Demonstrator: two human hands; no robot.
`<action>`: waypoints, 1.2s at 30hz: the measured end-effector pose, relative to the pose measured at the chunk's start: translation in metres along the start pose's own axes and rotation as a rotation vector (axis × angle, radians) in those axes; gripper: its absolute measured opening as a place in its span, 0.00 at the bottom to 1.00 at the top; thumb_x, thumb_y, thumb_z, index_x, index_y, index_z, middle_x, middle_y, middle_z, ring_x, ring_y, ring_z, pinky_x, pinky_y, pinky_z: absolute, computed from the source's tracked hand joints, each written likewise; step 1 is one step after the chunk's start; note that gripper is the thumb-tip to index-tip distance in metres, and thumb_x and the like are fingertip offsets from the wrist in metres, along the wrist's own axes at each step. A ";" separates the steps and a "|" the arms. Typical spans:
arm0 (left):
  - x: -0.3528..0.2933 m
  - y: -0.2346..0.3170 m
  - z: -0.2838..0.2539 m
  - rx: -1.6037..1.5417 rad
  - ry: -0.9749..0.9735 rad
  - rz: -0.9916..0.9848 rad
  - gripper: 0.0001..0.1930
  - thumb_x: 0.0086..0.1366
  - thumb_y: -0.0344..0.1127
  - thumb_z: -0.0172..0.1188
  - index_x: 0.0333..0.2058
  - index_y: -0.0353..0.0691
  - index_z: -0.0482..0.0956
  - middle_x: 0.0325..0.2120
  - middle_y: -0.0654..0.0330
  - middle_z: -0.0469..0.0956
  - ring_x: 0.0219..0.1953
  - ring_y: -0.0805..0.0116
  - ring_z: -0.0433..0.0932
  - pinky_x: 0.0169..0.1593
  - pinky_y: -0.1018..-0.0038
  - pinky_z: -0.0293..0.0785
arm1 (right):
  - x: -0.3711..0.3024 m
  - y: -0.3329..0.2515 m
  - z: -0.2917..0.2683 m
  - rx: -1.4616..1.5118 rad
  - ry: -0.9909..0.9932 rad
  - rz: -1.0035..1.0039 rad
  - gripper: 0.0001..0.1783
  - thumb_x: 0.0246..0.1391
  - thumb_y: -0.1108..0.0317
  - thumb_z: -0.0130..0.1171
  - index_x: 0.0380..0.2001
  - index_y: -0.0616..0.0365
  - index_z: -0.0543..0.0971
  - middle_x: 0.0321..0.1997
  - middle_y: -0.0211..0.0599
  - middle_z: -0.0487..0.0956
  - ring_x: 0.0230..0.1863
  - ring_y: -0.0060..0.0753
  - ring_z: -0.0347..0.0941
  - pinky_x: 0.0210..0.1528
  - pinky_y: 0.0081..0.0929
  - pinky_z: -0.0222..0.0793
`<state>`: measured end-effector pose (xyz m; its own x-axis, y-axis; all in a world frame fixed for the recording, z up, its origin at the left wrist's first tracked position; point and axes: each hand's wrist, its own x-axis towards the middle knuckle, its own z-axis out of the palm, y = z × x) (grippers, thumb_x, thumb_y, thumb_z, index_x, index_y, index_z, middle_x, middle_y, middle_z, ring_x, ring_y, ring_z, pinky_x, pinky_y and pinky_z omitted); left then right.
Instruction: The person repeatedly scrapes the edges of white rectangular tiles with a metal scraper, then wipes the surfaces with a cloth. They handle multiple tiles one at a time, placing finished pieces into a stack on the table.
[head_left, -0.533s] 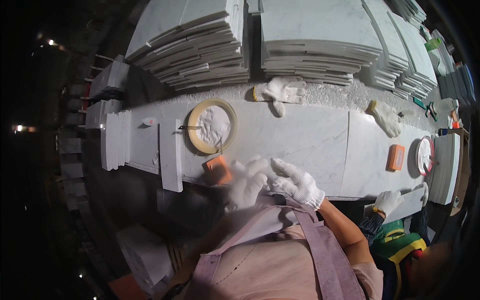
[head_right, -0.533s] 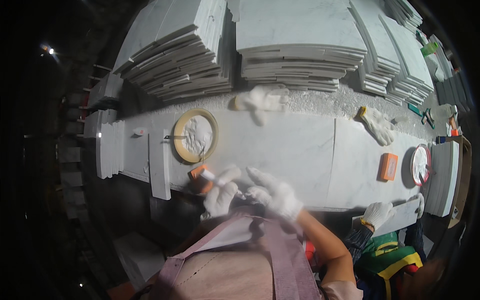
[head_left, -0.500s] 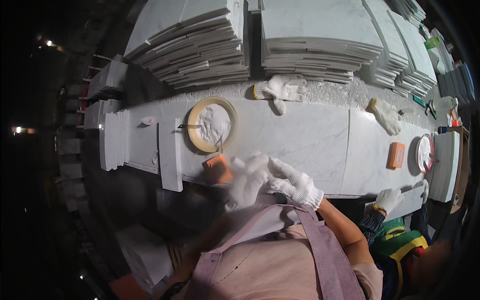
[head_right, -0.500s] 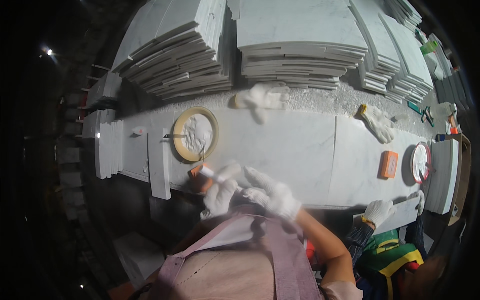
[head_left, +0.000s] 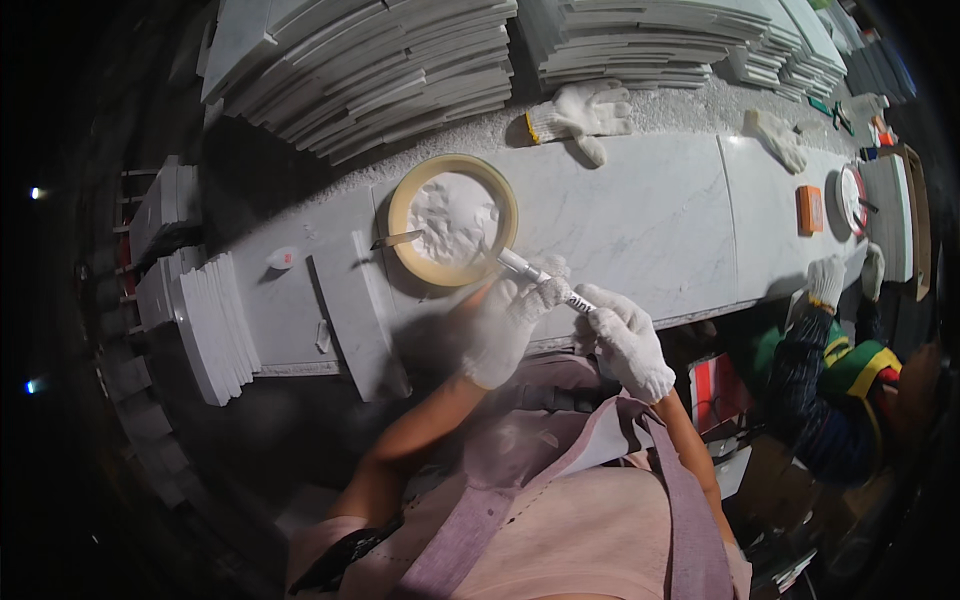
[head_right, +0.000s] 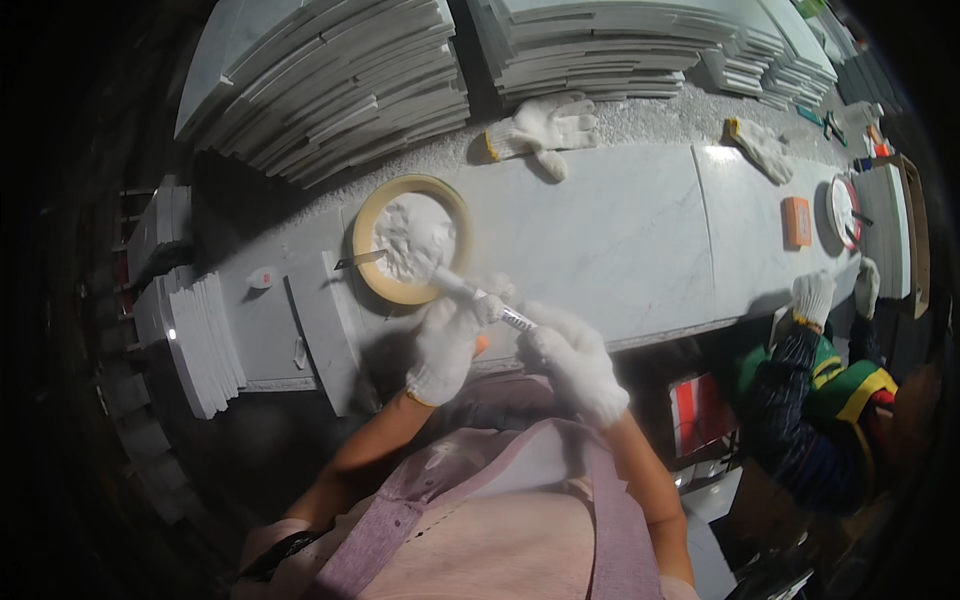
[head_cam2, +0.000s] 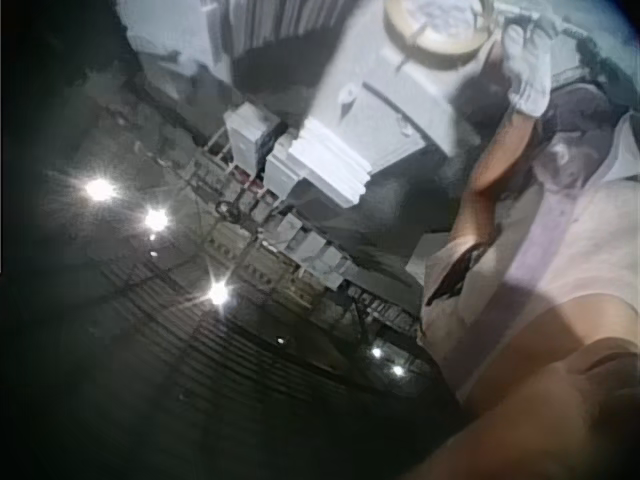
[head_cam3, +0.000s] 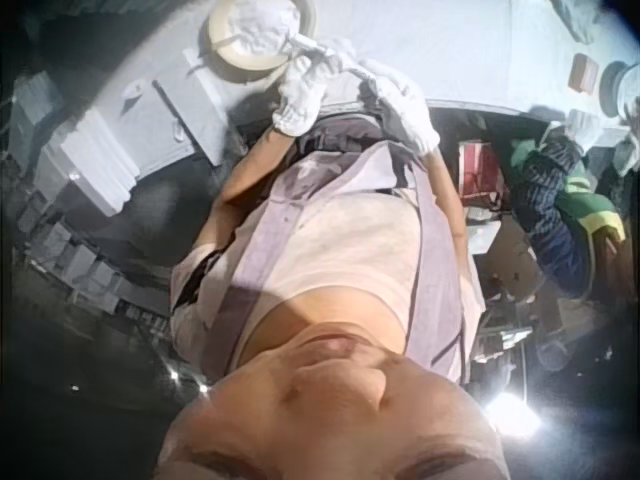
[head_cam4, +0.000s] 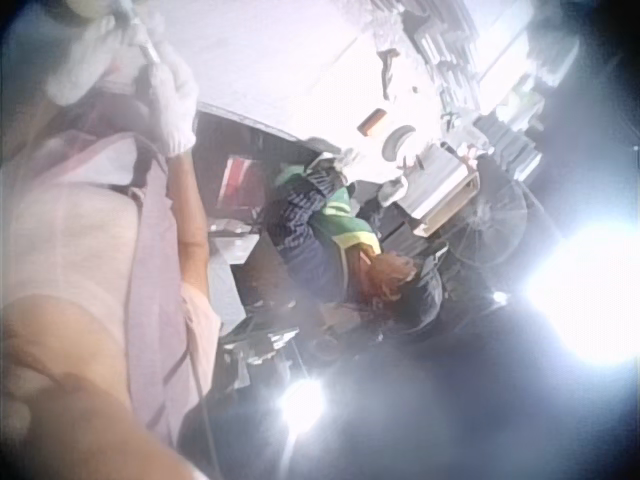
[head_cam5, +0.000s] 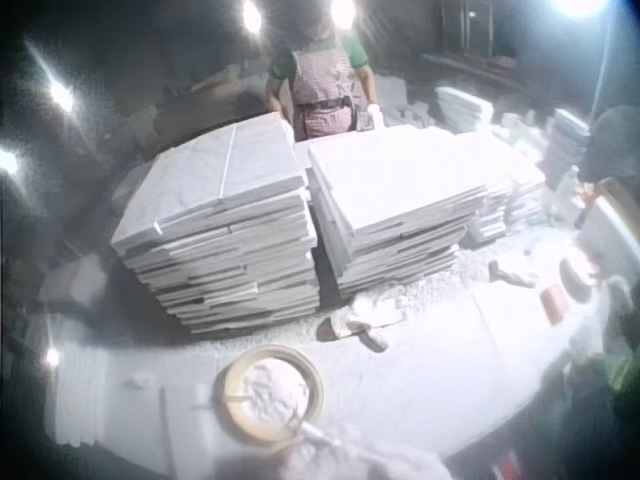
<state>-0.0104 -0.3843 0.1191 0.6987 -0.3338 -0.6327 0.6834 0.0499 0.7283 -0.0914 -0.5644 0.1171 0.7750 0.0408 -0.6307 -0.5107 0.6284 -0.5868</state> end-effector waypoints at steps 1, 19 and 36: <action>-0.001 -0.003 -0.005 -0.062 -0.058 0.042 0.15 0.77 0.26 0.60 0.59 0.30 0.77 0.52 0.57 0.82 0.51 0.72 0.80 0.61 0.74 0.78 | -0.001 0.008 0.004 0.035 0.089 0.015 0.28 0.70 0.66 0.62 0.68 0.69 0.74 0.37 0.32 0.78 0.35 0.23 0.74 0.37 0.20 0.71; -0.083 -0.067 -0.013 0.056 -0.159 0.433 0.15 0.75 0.39 0.67 0.53 0.37 0.79 0.41 0.62 0.81 0.40 0.73 0.80 0.48 0.71 0.79 | -0.015 0.094 -0.017 0.042 -0.089 -0.165 0.33 0.69 0.41 0.63 0.63 0.56 0.76 0.37 0.28 0.79 0.34 0.20 0.75 0.33 0.22 0.74; -0.051 -0.110 -0.281 1.728 0.647 0.758 0.36 0.70 0.54 0.61 0.71 0.41 0.71 0.72 0.45 0.67 0.75 0.42 0.61 0.79 0.46 0.50 | 0.003 0.104 -0.055 0.151 0.143 -0.440 0.23 0.72 0.60 0.64 0.61 0.60 0.72 0.42 0.36 0.79 0.39 0.29 0.79 0.39 0.23 0.79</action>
<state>-0.0623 -0.1082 -0.0028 0.9245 -0.3381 0.1759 -0.3483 -0.9369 0.0299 -0.1625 -0.5413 0.0265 0.8409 -0.3549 -0.4086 -0.0777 0.6681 -0.7400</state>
